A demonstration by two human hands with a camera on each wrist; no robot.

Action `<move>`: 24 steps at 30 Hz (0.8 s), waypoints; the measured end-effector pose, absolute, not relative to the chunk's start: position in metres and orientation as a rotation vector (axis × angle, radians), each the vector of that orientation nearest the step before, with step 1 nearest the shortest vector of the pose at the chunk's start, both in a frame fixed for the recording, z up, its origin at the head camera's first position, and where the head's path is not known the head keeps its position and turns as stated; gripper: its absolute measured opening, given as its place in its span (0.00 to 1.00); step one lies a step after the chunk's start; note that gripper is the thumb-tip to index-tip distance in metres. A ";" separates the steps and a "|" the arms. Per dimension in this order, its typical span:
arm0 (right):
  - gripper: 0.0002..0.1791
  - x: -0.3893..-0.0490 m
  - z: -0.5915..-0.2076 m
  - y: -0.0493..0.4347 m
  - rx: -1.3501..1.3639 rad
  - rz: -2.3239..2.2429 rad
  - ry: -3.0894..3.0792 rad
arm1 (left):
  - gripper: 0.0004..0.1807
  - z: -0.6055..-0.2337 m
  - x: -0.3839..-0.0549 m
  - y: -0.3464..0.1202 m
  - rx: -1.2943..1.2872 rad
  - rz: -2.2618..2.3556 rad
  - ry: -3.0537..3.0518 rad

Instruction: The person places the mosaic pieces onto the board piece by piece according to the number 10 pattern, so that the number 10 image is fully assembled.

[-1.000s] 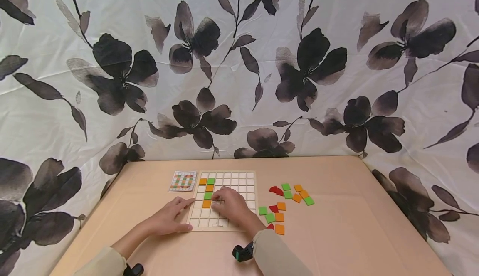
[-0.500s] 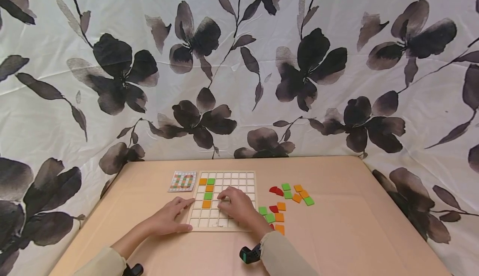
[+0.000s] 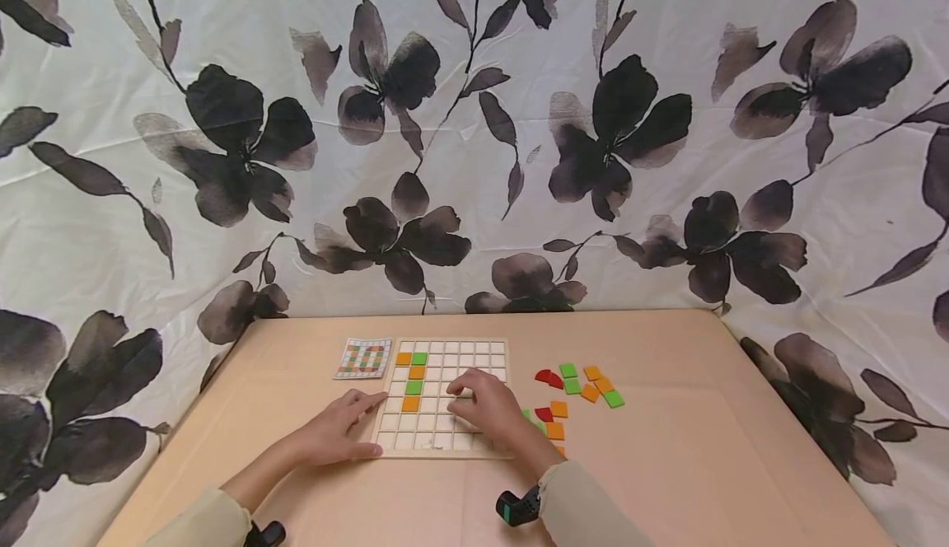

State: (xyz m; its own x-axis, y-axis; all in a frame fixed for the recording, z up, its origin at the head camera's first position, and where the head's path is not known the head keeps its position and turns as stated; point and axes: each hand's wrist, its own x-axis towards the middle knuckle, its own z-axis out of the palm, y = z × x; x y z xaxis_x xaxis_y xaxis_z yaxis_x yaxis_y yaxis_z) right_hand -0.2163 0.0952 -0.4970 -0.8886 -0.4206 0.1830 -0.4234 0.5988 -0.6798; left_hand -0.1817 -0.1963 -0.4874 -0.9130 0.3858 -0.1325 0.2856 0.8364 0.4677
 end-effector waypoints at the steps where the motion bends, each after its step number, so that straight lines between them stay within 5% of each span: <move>1: 0.10 -0.216 -0.497 0.097 0.740 1.195 -2.801 | 0.47 -0.487 -0.182 -0.196 0.518 0.659 2.796; 24: 0.10 -0.207 -0.501 0.150 0.569 1.169 -2.831 | 0.47 -0.485 -0.182 -0.194 0.506 0.647 2.800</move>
State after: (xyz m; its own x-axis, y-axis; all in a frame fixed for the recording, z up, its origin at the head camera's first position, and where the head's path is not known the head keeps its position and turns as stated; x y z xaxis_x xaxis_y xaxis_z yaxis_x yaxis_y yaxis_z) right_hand -0.2068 0.1502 -0.5008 -0.9330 -0.3218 0.1613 -0.3419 0.6519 -0.6769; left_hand -0.1818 -0.1945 -0.4853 -0.9159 0.3776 -0.1364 0.2794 0.8435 0.4588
